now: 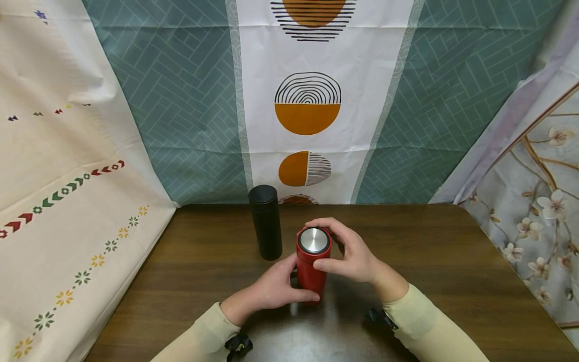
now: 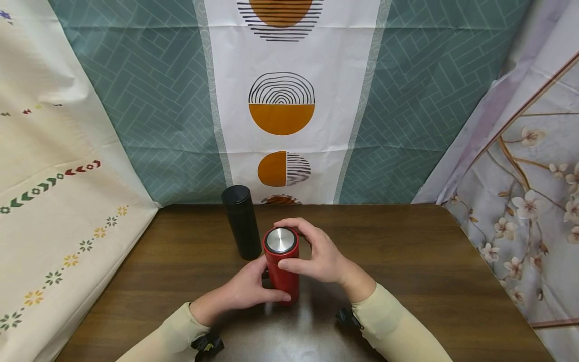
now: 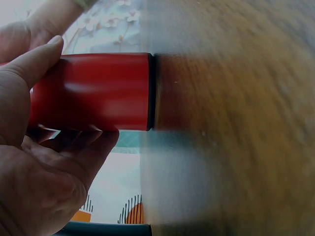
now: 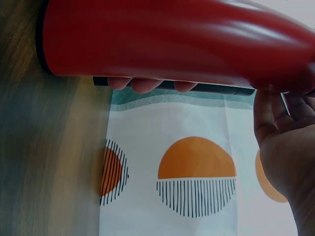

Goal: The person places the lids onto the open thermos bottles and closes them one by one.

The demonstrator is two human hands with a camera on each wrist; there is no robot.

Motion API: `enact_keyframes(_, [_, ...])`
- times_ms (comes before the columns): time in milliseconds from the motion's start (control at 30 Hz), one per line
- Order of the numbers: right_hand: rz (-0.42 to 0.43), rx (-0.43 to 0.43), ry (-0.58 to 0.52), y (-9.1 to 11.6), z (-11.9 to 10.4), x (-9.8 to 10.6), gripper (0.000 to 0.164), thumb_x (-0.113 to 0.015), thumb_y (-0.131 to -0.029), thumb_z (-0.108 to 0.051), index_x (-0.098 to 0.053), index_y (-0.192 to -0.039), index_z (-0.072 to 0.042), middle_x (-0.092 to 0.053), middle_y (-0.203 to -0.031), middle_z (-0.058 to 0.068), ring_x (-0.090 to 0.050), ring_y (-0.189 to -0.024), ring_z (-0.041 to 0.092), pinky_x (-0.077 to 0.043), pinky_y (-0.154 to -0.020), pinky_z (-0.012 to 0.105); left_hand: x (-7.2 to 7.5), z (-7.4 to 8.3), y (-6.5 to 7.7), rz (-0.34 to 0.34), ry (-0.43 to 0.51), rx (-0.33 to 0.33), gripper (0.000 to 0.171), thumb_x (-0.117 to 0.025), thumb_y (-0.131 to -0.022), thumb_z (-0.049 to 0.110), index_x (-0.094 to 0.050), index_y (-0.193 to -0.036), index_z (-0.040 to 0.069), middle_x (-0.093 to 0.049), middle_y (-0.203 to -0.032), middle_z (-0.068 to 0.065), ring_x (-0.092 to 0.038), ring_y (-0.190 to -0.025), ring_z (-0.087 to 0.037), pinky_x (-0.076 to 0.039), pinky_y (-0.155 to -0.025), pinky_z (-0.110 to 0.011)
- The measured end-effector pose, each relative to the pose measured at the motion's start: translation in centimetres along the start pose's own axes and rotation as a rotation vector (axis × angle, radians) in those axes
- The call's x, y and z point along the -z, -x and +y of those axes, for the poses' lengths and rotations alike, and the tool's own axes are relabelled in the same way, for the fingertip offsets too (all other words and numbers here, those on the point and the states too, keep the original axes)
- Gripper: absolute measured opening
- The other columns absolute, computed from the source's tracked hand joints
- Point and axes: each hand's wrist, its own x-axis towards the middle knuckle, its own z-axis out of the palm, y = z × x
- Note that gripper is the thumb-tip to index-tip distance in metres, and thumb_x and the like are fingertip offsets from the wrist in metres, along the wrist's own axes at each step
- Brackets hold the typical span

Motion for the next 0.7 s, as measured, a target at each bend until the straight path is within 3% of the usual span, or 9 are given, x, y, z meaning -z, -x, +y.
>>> enact_keyframes(700, [0.039,-0.053,0.014,0.14,-0.30,-0.12,0.068,-0.092,-0.084,-0.005,-0.061,-0.144,-0.011,-0.070,-0.136,0.006,-0.067,-0.123,0.027,-0.054,-0.110,0.037,-0.06,-0.18,-0.06,0.005,-0.009,-0.014,0.073,-0.097,-0.089,0.037,-0.057,-0.150,0.035,-0.068,-0.141,0.016,-0.063,-0.135,-0.012,-0.051,-0.116,-0.047])
